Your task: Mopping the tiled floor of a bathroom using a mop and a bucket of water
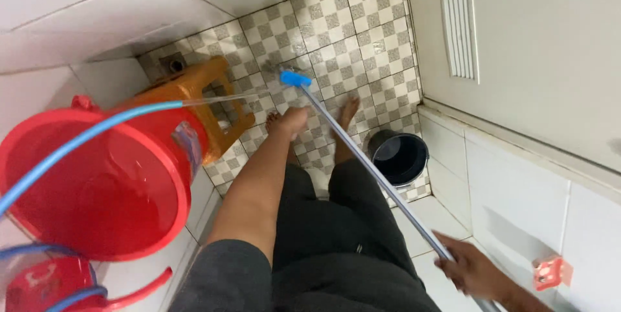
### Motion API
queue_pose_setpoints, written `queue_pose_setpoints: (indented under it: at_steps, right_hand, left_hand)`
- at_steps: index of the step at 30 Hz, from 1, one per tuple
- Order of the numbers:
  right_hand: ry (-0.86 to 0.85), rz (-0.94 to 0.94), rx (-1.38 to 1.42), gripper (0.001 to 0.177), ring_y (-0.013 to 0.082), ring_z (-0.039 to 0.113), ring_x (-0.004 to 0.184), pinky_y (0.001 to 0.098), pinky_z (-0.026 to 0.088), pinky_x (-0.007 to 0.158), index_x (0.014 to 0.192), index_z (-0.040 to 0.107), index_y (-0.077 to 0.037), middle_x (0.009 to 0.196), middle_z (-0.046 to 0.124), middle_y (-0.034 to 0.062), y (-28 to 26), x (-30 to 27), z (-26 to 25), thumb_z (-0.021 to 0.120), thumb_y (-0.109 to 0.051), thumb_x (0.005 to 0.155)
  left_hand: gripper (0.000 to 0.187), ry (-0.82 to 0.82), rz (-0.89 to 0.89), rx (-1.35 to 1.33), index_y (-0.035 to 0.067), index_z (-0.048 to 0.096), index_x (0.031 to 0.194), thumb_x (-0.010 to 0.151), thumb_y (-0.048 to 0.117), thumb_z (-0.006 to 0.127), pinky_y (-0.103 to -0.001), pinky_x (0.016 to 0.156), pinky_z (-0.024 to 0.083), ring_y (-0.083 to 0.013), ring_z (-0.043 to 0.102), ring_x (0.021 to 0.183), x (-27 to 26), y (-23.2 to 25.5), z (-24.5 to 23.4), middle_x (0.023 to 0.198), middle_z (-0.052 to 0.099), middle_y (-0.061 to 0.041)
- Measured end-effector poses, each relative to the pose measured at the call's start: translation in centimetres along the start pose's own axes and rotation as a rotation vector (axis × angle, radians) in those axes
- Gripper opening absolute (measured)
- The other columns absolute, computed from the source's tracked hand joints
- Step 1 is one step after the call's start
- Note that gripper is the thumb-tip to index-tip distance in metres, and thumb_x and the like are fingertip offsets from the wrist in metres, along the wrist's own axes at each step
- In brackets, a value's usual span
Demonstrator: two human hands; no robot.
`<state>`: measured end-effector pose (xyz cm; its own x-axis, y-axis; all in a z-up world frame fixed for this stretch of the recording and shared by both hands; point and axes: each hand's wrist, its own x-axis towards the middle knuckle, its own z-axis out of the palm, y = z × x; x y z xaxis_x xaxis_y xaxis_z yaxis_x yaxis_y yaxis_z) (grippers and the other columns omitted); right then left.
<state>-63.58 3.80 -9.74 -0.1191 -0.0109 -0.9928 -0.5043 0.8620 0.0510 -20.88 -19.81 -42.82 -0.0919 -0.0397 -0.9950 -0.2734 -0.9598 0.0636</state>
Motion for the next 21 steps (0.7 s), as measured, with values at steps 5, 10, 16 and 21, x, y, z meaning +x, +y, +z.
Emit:
queue_pose_setpoints:
  at_steps: [5,10,16,21]
  right_hand:
    - [-0.086,0.05,0.187,0.085,0.0234,0.061,0.064,0.0376,0.051,0.059,0.175,0.065,-0.023,0.077,0.066,0.0145,9.2,1.6,-0.5,0.093,-0.015,0.095]
    - [-0.325,-0.005,-0.105,0.093,0.0154,0.083,0.069,0.0284,0.062,0.077,0.161,0.081,-0.028,0.069,0.089,0.0097,4.3,6.8,-1.7,0.089,-0.062,0.075]
    - [-0.308,-0.744,0.111,0.049,0.0416,0.078,0.121,0.0627,0.057,0.109,0.146,0.08,-0.001,0.126,0.088,0.0324,-13.4,27.4,4.6,0.062,-0.035,0.115]
    - [-0.139,-0.162,0.455,0.077,0.03,0.085,0.114,0.0487,0.071,0.105,0.148,0.078,-0.026,0.129,0.084,0.0115,-35.8,34.2,12.9,0.062,-0.086,0.102]
  left_hand:
    - [0.032,-0.007,0.086,-0.532,0.001,0.073,0.139,0.118,0.024,0.065,-0.05,0.106,0.07,-0.0325,0.077,0.113,8.9,1.1,1.3,0.127,0.079,-0.017]
    - [0.021,0.072,0.104,-0.509,0.0,0.072,0.132,0.119,0.014,0.063,-0.047,0.1,0.073,-0.0311,0.079,0.11,7.9,1.4,2.4,0.116,0.077,-0.017]
    - [0.041,0.065,0.349,-0.413,-0.008,0.061,0.143,0.11,0.015,0.072,-0.044,0.068,0.075,-0.0361,0.082,0.103,5.6,-4.1,4.5,0.124,0.072,-0.024]
    - [0.026,-0.149,0.42,-0.604,0.008,0.063,0.128,0.108,0.01,0.08,-0.049,0.072,0.075,-0.0298,0.08,0.095,4.9,-8.2,7.2,0.109,0.07,-0.007]
